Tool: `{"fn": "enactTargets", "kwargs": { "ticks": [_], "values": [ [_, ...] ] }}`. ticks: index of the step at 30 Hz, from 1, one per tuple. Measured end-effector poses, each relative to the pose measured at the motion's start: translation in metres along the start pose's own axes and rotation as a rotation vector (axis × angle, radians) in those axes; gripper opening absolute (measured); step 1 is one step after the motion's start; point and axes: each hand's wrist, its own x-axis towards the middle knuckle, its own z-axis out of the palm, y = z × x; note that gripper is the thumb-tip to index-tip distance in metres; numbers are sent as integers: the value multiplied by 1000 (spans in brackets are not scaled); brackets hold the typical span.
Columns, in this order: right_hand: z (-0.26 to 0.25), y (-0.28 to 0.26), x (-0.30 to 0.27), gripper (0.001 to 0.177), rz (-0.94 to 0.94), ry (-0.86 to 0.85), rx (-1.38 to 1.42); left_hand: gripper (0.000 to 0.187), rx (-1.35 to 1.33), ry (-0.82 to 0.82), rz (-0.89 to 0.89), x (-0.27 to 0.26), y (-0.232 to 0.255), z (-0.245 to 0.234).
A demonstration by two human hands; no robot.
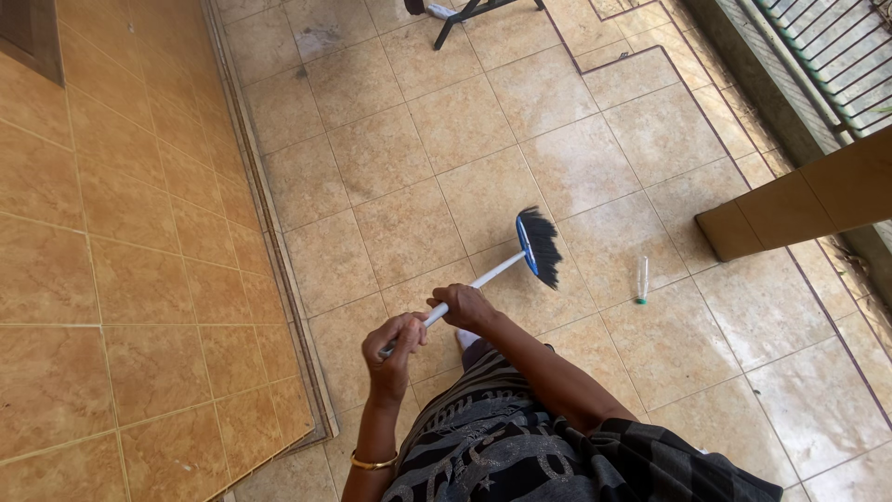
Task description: The person sweeps debris, including leaves and paper scraps, into a pile on a tiled balcony using a broom.
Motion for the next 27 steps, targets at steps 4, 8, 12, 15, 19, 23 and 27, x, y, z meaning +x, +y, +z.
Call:
{"fn": "enactTargets", "kwargs": {
  "ticks": [4, 8, 12, 15, 19, 23, 27],
  "values": [
    [-9, -93, -35, 33, -169, 101, 80, 41, 68, -45, 278, -54, 86, -16],
    [-7, -148, -69, 32, -210, 70, 197, 38, 332, -22, 425, -102, 125, 6],
    [40, -123, -96, 45, -192, -40, 285, 37, 605, -76, 443, -134, 87, 29],
    [81, -73, -120, 49, -122, -108, 294, 37, 647, -59, 414, -156, 33, 41],
    [100, 1, -168, 34, -116, -182, 339, 35, 508, -159, 118, -182, -19, 42],
    [91, 34, -197, 23, -90, -181, 181, 28, 330, -234, 70, -195, -33, 42],
    [72, 20, -216, 29, 33, -139, 65, 26, 201, -211, -82, -211, -25, 41]
  ]
}}
